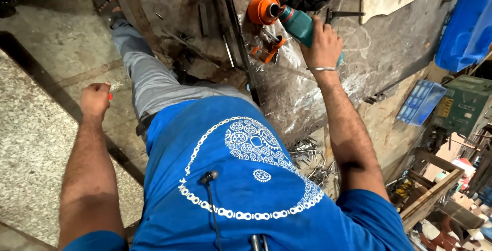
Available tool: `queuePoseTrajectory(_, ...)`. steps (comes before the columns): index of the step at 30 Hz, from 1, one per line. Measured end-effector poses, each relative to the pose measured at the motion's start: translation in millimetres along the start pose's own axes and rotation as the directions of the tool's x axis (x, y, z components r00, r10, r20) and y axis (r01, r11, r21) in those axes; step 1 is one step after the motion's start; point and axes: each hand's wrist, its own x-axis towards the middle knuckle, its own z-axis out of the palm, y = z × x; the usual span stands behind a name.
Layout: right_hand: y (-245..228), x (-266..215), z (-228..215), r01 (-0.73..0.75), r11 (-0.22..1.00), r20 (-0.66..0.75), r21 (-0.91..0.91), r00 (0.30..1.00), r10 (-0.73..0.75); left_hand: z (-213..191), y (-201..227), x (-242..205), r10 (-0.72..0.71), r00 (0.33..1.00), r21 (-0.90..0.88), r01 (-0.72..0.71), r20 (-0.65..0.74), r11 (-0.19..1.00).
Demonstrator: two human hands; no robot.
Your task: The recorder applies oil or lubricant to various metal frames and components using a bottle and an oiler.
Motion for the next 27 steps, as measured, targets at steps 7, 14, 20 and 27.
queuePoseTrajectory(7,1.4,-1.0,3.1,0.005,1.0,-0.002,-0.006,1.0,-0.005,5.4,-4.4,5.6,-0.015,1.0,0.011,0.015,0.001,1.0)
queuePoseTrajectory(14,-3.5,3.1,-5.0,0.021,1.0,-0.018,-0.013,1.0,-0.021,6.7,-3.9,4.9,-0.038,0.999,-0.019,0.038,0.008,0.999)
queuePoseTrajectory(20,-6.4,5.9,-7.2,0.041,0.999,-0.01,-0.032,0.999,-0.041,7.5,-3.2,4.8,-0.047,0.999,0.068,0.047,-0.002,0.997)
queuePoseTrajectory(27,-5.6,7.1,-6.7,0.033,0.999,-0.001,-0.035,0.999,-0.033,11.0,-9.6,11.6,0.019,1.0,-0.032,-0.019,0.006,0.999)
